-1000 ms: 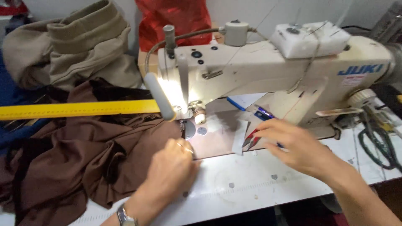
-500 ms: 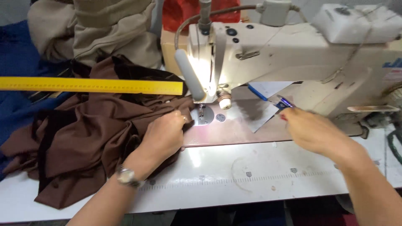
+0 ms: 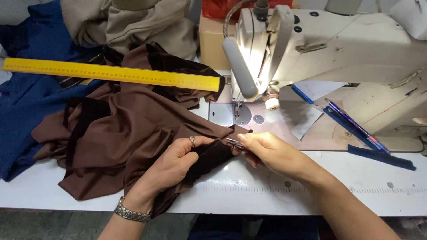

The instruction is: The person is using an industrial sewing machine to stitch brown fabric, likely for a bag, while using a ruler for measurement and snips for thread.

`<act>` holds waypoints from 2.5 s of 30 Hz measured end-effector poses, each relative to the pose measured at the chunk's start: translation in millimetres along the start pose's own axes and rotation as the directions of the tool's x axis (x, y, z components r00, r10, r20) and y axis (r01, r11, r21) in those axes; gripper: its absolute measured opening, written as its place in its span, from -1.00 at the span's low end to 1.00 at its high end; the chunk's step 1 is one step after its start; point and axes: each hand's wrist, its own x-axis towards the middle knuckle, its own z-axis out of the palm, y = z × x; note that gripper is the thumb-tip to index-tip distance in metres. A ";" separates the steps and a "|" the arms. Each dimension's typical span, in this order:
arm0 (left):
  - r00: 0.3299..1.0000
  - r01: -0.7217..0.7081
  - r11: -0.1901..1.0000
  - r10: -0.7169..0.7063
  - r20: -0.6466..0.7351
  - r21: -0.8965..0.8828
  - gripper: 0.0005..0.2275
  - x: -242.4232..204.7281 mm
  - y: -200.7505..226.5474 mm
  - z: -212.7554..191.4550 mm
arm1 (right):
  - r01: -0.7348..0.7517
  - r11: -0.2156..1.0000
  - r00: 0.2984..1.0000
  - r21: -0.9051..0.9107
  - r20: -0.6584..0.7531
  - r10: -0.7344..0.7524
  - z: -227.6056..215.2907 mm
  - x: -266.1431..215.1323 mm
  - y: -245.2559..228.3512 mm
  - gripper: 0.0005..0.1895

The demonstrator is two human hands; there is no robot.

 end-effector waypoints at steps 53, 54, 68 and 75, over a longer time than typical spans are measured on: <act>0.940 -0.341 0.660 0.218 0.263 0.669 -0.86 96.8 -28.6 90.9 | 0.107 0.903 0.905 -0.416 -0.336 -0.262 -57.8 -49.9 44.3 -0.85; 0.938 -0.345 0.661 0.219 0.269 0.666 -0.86 102.3 -28.3 92.3 | 0.101 0.904 0.904 -0.416 -0.341 -0.258 -60.5 -47.9 51.6 -0.85; 0.980 0.013 0.998 -0.001 0.201 -0.055 -0.81 111.2 -29.8 79.7 | -0.055 0.954 0.912 -0.296 -0.405 -0.073 -39.2 -56.7 34.4 -0.74; 0.980 -0.022 0.999 0.031 0.197 -0.048 -0.80 110.7 -27.6 80.5 | -0.071 0.939 0.920 -0.337 -0.385 -0.069 -33.9 -47.7 34.3 -0.76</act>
